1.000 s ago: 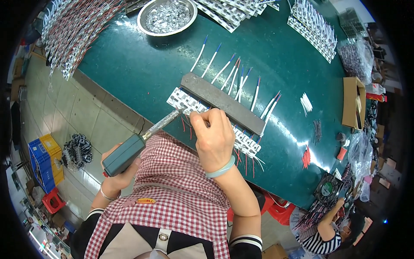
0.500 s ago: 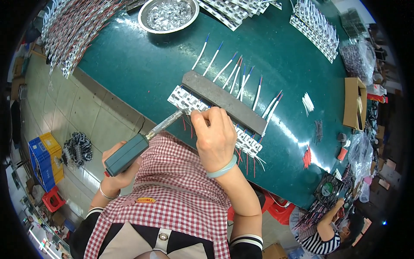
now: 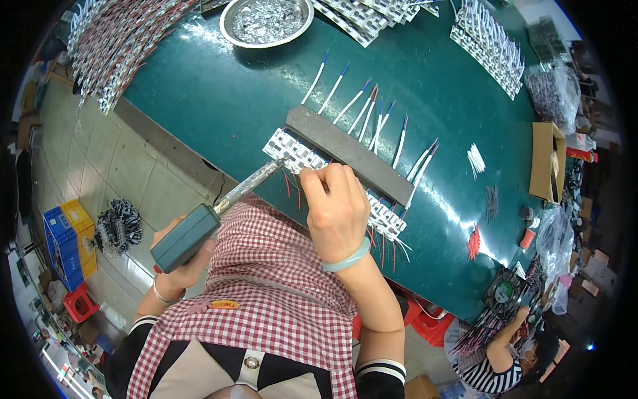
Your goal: The person solders wires onto circuit board strips using a soldering tool, picking up and positioning wires onto the board contacts by hand. The person also arranges circuit boards and metal weights on the work table.
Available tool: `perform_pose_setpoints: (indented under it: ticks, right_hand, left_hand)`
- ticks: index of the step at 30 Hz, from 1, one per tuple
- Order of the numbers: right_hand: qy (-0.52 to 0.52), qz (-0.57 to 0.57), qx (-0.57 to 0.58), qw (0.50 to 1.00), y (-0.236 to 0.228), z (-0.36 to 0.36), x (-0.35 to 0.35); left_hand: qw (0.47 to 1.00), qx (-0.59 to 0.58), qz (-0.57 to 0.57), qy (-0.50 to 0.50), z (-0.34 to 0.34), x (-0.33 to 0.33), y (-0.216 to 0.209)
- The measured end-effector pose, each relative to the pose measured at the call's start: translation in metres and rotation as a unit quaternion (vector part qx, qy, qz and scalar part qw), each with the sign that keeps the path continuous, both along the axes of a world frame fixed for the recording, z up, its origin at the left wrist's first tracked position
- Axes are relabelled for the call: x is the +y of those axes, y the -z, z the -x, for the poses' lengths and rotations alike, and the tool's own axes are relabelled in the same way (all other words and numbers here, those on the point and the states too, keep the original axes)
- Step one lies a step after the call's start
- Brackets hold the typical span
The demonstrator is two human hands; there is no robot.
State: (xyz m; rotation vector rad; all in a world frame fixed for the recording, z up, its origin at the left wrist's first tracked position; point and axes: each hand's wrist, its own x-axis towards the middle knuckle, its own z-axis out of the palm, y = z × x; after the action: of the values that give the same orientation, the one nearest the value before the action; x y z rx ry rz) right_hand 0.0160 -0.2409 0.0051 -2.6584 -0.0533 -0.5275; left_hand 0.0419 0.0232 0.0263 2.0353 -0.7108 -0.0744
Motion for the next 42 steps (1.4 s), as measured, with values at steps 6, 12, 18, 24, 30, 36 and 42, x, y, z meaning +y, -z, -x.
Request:
perform_pose_setpoints:
  ticks: [6, 12, 18, 24, 30, 36, 42]
  right_hand:
    - [0.037, -0.041, 0.007, 0.998, -0.032, 0.02, -0.003]
    - [0.04, -0.084, -0.043, 0.995, -0.02, 0.002, 0.017]
    - [0.026, -0.082, -0.061, 0.994, 0.009, -0.011, 0.024]
    - [0.035, -0.08, -0.05, 0.995, 0.007, -0.014, 0.026]
    - [0.036, -0.072, -0.044, 0.996, 0.007, -0.014, 0.025]
    - [0.036, -0.047, -0.052, 0.997, 0.008, -0.014, 0.027]
    - [0.026, -0.031, -0.062, 0.997, 0.009, -0.015, 0.029]
  left_hand:
    - [0.999, 0.016, -0.022, -0.034, 0.002, 0.006, 0.002]
    - [0.999, 0.0, -0.001, -0.054, 0.003, 0.008, 0.006]
    - [0.999, 0.008, -0.007, -0.042, 0.002, 0.008, 0.006]
    - [0.998, 0.05, 0.023, -0.036, 0.0, 0.007, 0.01]
    - [0.997, 0.065, 0.016, -0.029, -0.001, 0.007, 0.01]
    - [0.996, 0.08, 0.016, -0.022, 0.0, 0.009, 0.011]
    - [0.999, 0.022, 0.01, -0.044, 0.001, 0.009, 0.011]
